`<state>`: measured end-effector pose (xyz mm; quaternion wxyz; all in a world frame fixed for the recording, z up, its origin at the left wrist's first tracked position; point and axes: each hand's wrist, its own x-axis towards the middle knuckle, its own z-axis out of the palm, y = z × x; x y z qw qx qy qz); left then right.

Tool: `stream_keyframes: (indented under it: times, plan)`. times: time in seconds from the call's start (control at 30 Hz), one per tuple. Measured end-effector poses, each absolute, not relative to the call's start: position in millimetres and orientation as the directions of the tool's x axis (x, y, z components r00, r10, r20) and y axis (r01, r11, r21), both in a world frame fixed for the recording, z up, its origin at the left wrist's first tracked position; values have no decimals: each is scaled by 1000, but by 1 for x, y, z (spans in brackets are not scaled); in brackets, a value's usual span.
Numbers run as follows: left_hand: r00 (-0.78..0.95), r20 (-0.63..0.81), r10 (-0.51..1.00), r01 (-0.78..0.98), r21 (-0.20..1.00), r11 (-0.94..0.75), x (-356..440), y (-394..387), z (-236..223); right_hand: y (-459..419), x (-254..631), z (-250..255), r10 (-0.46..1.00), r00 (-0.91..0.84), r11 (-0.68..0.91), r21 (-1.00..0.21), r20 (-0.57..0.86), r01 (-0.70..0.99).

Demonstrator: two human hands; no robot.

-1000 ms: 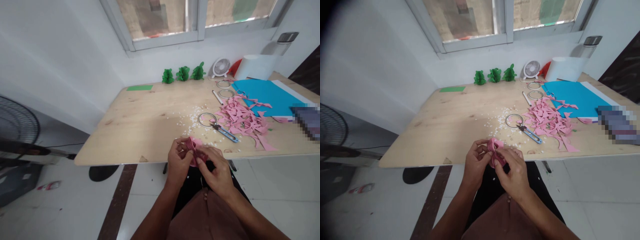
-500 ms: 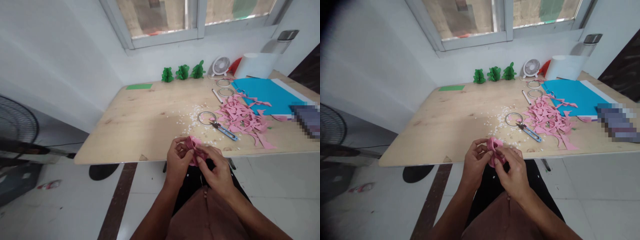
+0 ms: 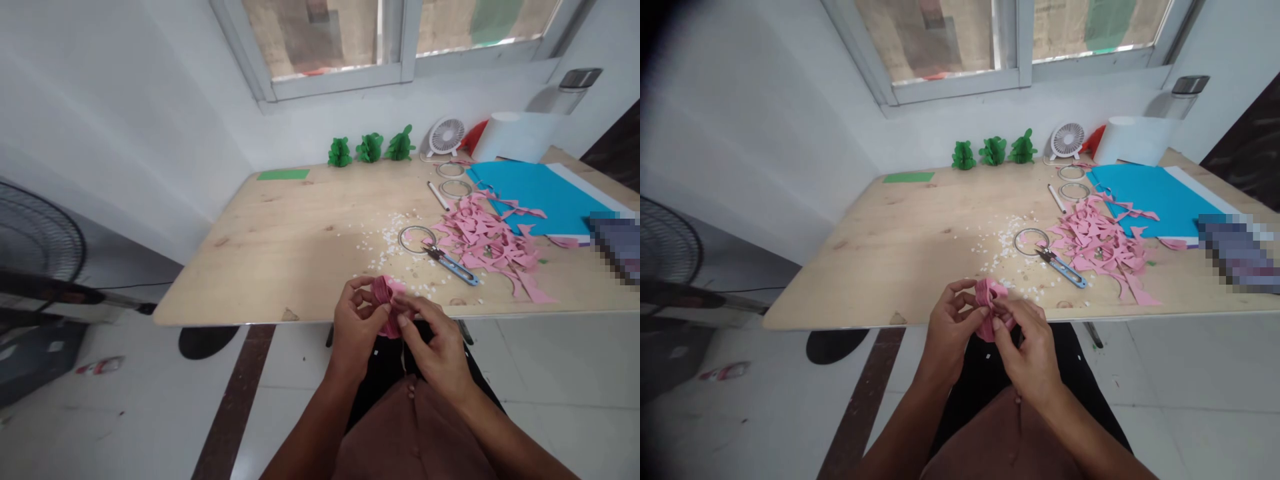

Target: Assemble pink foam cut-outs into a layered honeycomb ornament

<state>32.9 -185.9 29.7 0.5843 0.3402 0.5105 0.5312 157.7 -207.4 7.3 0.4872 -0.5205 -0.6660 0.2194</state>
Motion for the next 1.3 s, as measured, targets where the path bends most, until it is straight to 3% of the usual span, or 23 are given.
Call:
stream_keyframes:
  times: [0.3, 0.5, 0.7, 1.03, 1.3]
  plan:
    - [-59, -153, 987, -207, 969, 138, 27, -185, 34, -211, 150, 5, 936, 70, 291, -870, 345, 399]
    - [-59, -27, 998, -33, 999, 25, 25, -182, 38, -210, 143, 10, 980, 103, 151, -972, 171, 177]
    - [-64, 50, 997, 103, 994, -43, 28, -182, 40, -207, 139, 11, 990, 90, 114, -992, 110, -46]
    - [-80, 192, 978, 215, 962, -171, 33, -189, 31, -200, 145, 14, 987, 133, 80, -996, 84, 35]
    - [-41, 234, 971, 186, 957, -222, 33, -193, 26, -195, 147, 14, 983, 122, 136, -990, 140, 33]
